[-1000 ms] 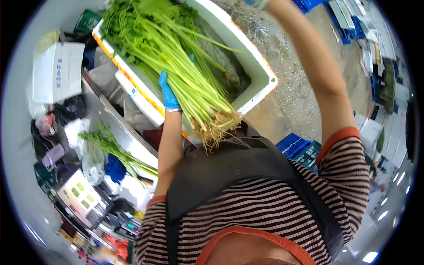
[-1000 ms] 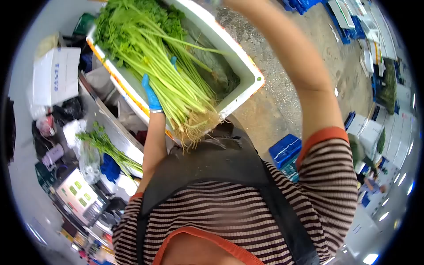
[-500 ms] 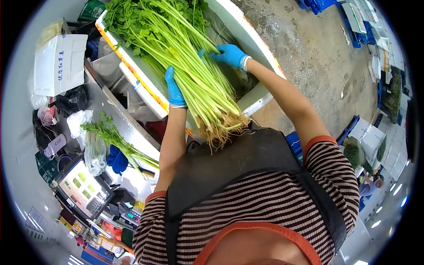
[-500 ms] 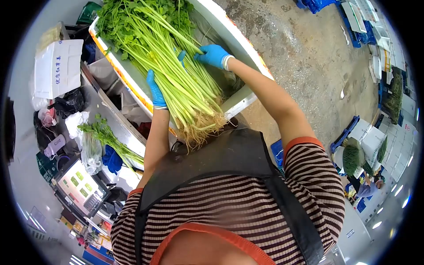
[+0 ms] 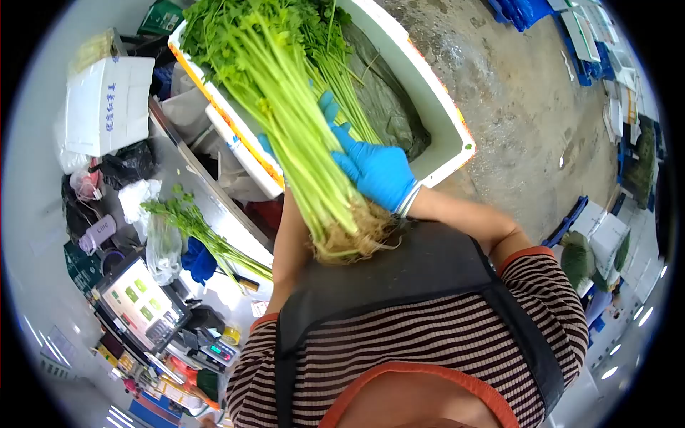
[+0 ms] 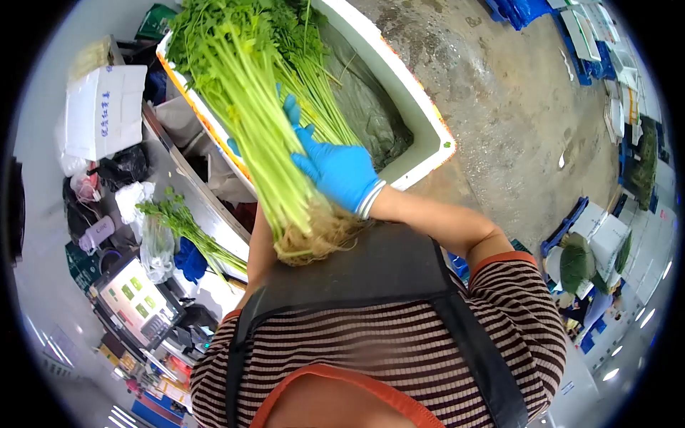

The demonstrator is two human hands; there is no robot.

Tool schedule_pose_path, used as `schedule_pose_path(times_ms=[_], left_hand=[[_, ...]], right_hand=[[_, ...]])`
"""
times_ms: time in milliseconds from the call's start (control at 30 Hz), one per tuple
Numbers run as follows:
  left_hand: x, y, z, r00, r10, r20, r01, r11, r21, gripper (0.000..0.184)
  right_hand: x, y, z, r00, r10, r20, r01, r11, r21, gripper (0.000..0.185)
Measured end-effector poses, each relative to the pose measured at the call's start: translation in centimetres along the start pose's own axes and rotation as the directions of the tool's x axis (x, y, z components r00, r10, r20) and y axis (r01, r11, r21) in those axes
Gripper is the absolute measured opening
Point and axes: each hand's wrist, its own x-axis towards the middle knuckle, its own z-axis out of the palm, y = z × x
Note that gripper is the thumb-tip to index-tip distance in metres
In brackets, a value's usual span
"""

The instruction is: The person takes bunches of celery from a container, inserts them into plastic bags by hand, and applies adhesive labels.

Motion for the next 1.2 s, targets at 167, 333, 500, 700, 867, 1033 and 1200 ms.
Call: schedule_pose_path(times_ms=[167,333,500,700,867,1033,1200], left_hand=[[-2.2,1.3,-0.6,0.998,0.009,-0.061,-0.008,1.000,0.024,0.103],[-3.1,2.5,-0.4,0.994,0.020,-0.110,-0.010,0.996,0.085,0.100],[-4.4,3.5,0.5,0.988,0.056,-0.142,-0.032,0.986,0.165,0.097],[-6.1,4.6,1.8,0.968,0.155,-0.200,-0.101,0.961,0.256,0.093],[-9.0,5.8,3.5,0.910,0.300,-0.285,-0.198,0.920,0.337,0.090],[-14.0,6.5,5.7,0.810,0.445,-0.383,-0.273,0.863,0.426,0.088],[-19.9,7.3,11.5,0.767,0.487,-0.417,-0.214,0.808,0.549,0.086]], right_hand=[[-1.6,-0.4,3.1,0.984,-0.008,-0.181,0.045,0.979,0.200,0.042],[-2.4,-0.3,3.0,0.999,-0.026,-0.046,0.043,0.898,0.437,0.033],[-1.4,-0.1,0.1,0.951,-0.279,0.133,0.106,0.698,0.708,0.036],[4.1,5.1,-3.9,0.889,-0.420,0.184,-0.127,0.160,0.979,0.061],[7.7,0.7,-5.6,0.629,-0.762,0.153,-0.260,-0.021,0.965,0.091],[10.4,-3.0,-5.9,0.590,-0.799,0.117,-0.369,-0.137,0.919,0.113],[7.3,-7.4,-4.0,0.488,-0.824,0.289,-0.566,-0.046,0.823,0.088]])
